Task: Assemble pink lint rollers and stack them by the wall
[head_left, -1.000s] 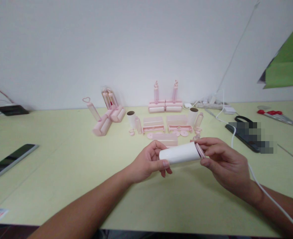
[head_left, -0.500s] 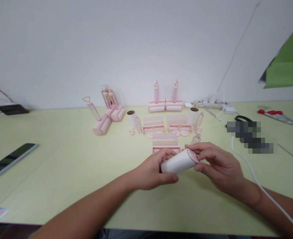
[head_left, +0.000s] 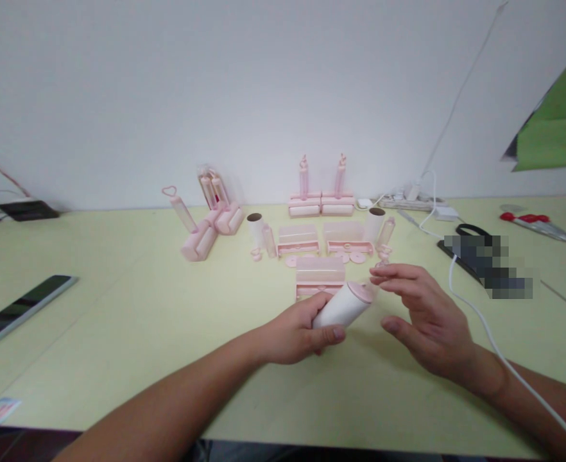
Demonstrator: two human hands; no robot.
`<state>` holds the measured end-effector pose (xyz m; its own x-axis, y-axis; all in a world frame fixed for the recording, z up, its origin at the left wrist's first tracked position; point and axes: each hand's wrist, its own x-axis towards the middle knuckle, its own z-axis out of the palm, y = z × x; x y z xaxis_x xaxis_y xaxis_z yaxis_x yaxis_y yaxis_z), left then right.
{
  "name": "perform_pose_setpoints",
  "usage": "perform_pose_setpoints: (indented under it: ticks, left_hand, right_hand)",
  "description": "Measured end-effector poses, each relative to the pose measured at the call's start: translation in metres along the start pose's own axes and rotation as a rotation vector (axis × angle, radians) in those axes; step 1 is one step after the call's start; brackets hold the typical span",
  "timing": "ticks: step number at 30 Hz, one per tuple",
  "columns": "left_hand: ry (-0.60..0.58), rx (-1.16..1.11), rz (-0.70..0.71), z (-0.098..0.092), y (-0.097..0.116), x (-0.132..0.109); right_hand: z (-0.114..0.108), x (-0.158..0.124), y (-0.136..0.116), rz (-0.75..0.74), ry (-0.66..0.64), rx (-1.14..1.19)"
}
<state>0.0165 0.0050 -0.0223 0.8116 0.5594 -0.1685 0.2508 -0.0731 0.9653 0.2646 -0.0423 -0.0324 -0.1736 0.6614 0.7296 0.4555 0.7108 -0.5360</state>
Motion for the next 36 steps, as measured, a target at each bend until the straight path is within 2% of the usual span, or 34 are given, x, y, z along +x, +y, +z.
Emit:
perform_pose_setpoints:
  ticks: [5,6,7,8,11,12,13,19,24,26,29,30,36]
  left_hand:
    - [0.015,-0.002,0.004,-0.001,0.002,0.0]
    - [0.012,-0.004,0.005,-0.001,0.002,0.0]
    - [0.009,-0.004,0.006,-0.001,0.002,0.0]
    - [0.007,-0.005,0.009,-0.001,0.001,0.0]
    - [0.008,0.0,0.013,0.0,0.0,0.0]
    - [0.009,0.002,0.011,0.0,0.0,0.0]
    - [0.007,0.002,0.01,0.0,-0.001,0.0]
    - [-0.023,0.012,0.027,-0.001,0.001,0.0]
    - [-0.041,0.028,0.028,-0.002,0.0,-0.001]
    - [-0.055,0.038,0.032,-0.002,-0.001,-0.001]
    - [-0.062,0.052,0.031,-0.001,-0.002,-0.002]
    - [-0.068,0.058,0.028,-0.002,-0.002,-0.002]
    - [-0.132,0.195,0.085,-0.007,0.008,-0.006]
  right_hand:
    - [0.001,0.006,-0.007,0.073,0.301,0.086]
    - [0.001,0.007,-0.009,0.083,0.329,0.105]
    - [0.002,0.007,-0.011,0.089,0.298,0.111]
    - [0.002,0.008,-0.013,0.084,0.204,0.106]
    - [0.002,0.007,-0.015,0.039,-0.206,0.06]
    - [0.003,0.007,-0.015,0.03,-0.279,0.051]
    - [0.003,0.007,-0.015,0.024,-0.292,0.048]
    - [0.001,0.002,-0.007,0.0,-0.182,0.07]
    - [0.0,-0.001,-0.004,0.02,0.016,0.112]
    - [0.0,0.001,-0.008,0.052,-0.055,0.118]
    - [0.0,0.005,-0.013,0.039,-0.313,0.134]
    - [-0.001,0.006,-0.015,0.03,-0.354,0.143]
    - [-0.005,-0.001,-0.009,-0.025,-0.237,0.218]
